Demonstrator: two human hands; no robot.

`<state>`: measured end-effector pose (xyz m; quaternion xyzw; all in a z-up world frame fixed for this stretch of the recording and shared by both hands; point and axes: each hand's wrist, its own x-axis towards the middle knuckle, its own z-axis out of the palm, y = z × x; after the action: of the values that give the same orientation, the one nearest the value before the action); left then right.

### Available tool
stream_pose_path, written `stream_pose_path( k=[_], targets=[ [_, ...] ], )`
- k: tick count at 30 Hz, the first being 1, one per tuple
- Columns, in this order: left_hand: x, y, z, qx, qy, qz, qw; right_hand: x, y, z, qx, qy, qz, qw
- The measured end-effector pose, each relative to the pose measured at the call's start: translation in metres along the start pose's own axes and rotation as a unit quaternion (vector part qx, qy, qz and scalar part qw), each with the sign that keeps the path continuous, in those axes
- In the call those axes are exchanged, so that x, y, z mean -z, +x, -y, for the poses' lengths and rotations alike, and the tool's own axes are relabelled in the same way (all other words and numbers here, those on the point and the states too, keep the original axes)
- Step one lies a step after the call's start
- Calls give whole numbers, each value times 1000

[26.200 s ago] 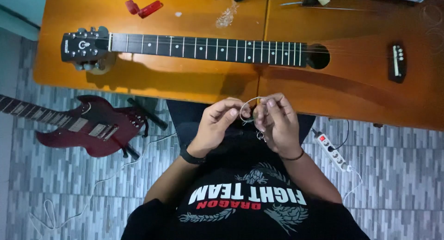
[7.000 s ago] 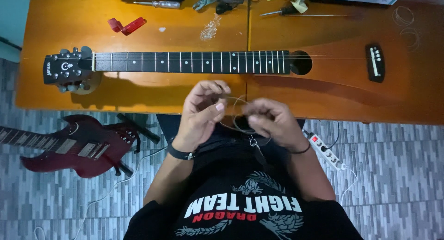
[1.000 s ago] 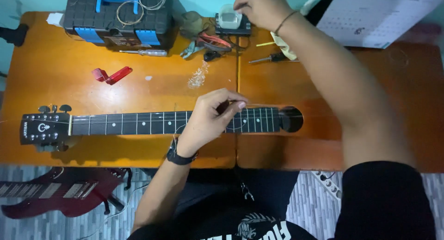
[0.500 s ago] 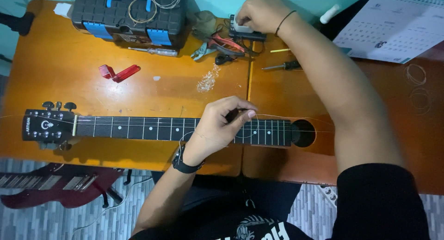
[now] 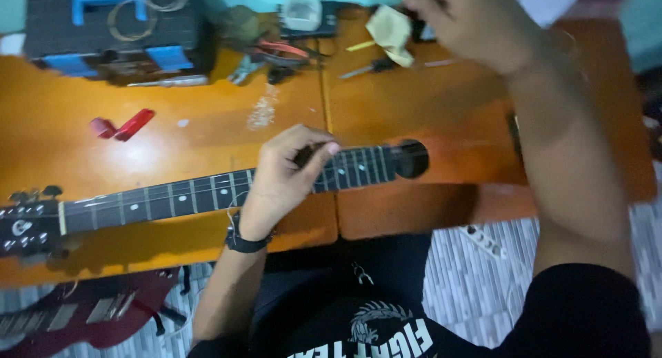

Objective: The person strings an acoustic guitar by threading a new string through the bridge, pulling it along the fretboard, and winding it onto the tuning peg at the headstock. They then use a red string winder to tighten the string and trim the excess with a cutter.

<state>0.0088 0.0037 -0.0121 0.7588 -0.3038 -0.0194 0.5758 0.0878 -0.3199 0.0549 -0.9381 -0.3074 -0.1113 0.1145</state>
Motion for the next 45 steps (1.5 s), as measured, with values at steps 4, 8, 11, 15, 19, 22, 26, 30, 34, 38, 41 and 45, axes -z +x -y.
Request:
stream_pose_path(
  k=[4,8,11,15,19,22,26,30,34,38,41,45],
  targets=[
    [2,-2,-19,-44,43,32,998,23,-129,47,-76,-12,-33,996],
    [7,9,-29,-97,67,89,989,-29,-205,76,-149,69,-130,978],
    [20,17,-37,-38,9,167,985,-66,-214,87,-161,100,-226,955],
    [57,49,-64,103,-3,273,956,-75,-205,84,-163,86,-230,956],
    [29,56,-111,1,109,163,981,-78,-200,83,-141,91,-256,952],
    [-32,55,-113,-244,197,45,948,-74,-194,87,-212,91,-207,951],
    [-160,59,-105,-271,245,82,927,-149,-224,54,-217,-78,-187,955],
    [-343,47,-55,148,687,-158,693,-171,-246,40,-282,-194,-143,929],
    [-373,61,35,159,665,-190,705,-153,-202,44,-289,-164,-169,928],
    [-350,115,20,74,584,34,808,-142,-178,82,-285,-111,-211,928],
    [-306,132,-31,-62,461,287,837,-125,-171,106,-272,-78,-243,928],
    [-293,128,-32,-99,319,305,892,-95,-185,133,-250,-31,-282,926]
  ],
)
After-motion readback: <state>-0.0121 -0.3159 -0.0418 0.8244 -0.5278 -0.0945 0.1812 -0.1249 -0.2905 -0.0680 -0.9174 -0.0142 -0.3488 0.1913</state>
